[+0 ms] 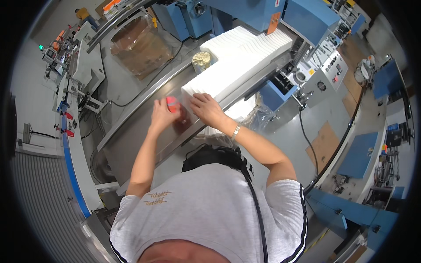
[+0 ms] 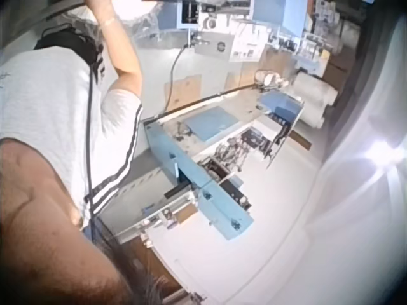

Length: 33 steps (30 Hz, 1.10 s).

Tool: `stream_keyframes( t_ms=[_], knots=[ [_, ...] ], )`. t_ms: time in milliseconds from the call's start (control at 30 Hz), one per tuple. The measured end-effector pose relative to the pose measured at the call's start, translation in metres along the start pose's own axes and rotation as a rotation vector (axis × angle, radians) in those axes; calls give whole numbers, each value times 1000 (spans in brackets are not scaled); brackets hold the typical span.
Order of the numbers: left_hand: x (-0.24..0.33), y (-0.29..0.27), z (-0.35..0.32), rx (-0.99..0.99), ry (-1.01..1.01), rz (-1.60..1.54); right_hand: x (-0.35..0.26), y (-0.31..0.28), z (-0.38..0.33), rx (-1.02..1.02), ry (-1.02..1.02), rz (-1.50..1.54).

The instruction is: The person is taking stacks of folded paper napkins from a processing machine and placing them onto a packaging conveyor belt.

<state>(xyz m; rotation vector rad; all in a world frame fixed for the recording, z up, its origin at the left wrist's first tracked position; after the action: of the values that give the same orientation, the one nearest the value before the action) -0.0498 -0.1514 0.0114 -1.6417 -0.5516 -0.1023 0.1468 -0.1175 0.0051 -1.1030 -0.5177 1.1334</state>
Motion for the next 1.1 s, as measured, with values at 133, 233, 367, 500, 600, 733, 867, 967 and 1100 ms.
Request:
stream_keyframes(
  t_ms=[133,233,367,500,600,733,867,967,1100],
  knots=[
    [-4,-17,3,333,89,15,0,1,3,-25,19,-7],
    [13,5,-13,185,219,122,-1,-4,3,-22,24,6],
    [15,91,-13,22,555,-180,-21,-36,-1,130,-31,224],
    [41,87,-21,-156,316,-185,-20,-35,-26,-40,-3,375],
    [52,81,-22,-94,240,-463,-3,-20,-47,-32,106,368],
    [46,102,-13,152,317,-389,16,-20,-59,4,193,408],
    [39,123,-8,78,214,-343,29,-22,-63,32,181,424],
    [35,129,-10,123,204,-421,37,-14,-64,-11,182,434],
    [62,102,-20,182,229,-423,42,-9,-57,-42,140,451]
  ],
)
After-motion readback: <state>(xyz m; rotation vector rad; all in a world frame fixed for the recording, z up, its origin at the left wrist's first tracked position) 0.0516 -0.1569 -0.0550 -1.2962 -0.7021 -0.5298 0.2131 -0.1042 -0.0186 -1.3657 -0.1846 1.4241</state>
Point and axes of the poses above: each hand's wrist, its own z-axis towards the middle knuckle, its own y-axis out of the palm, x = y × z, the point moved 3 cm from there along z, towards the middle knuckle, and after that the axes turned 10 degrees about -x, right-handed, at the moved point
